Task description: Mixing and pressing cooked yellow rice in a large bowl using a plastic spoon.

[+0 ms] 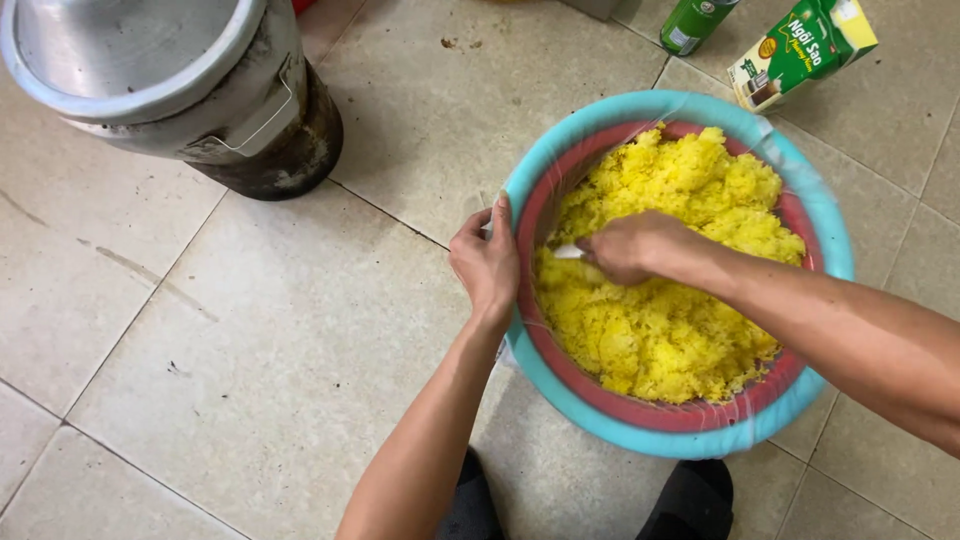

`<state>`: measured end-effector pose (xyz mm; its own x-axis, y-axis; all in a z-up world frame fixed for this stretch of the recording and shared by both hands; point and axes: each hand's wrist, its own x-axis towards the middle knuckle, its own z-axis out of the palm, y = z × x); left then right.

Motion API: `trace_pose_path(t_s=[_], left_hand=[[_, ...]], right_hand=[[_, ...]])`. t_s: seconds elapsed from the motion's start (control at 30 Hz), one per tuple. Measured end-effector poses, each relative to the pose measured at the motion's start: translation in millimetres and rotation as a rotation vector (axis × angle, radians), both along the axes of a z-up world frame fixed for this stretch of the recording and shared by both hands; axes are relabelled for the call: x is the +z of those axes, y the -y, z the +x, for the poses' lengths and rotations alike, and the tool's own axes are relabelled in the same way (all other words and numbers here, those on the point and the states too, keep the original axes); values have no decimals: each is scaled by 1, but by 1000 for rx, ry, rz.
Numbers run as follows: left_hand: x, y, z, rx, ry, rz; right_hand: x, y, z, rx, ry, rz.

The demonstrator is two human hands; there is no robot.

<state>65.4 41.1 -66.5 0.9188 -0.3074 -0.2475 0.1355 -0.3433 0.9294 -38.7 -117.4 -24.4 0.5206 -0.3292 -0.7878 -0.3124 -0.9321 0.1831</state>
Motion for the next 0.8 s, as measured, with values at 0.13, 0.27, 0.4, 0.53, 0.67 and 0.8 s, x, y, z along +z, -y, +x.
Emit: trace_pose_path(t_s=[0.13, 0.27, 0.4, 0.53, 0.67, 0.8], left_hand=[[4, 3, 6, -16, -45, 44], [-30, 23, 20, -74, 389, 62], [-2, 60, 38, -243, 392, 52], [13, 74, 43, -437, 403, 138], [6, 77, 42, -392, 455, 136], [9, 78, 45, -357, 370, 88]], right_hand=[[34, -5, -40, -19, -186, 61], [84, -1, -50, 35, -158, 64], [78, 7, 3, -31, -136, -1], [0, 7, 15, 214, -9, 17], [40, -29, -15, 175, -144, 75], [86, -33, -37, 78, -249, 40]])
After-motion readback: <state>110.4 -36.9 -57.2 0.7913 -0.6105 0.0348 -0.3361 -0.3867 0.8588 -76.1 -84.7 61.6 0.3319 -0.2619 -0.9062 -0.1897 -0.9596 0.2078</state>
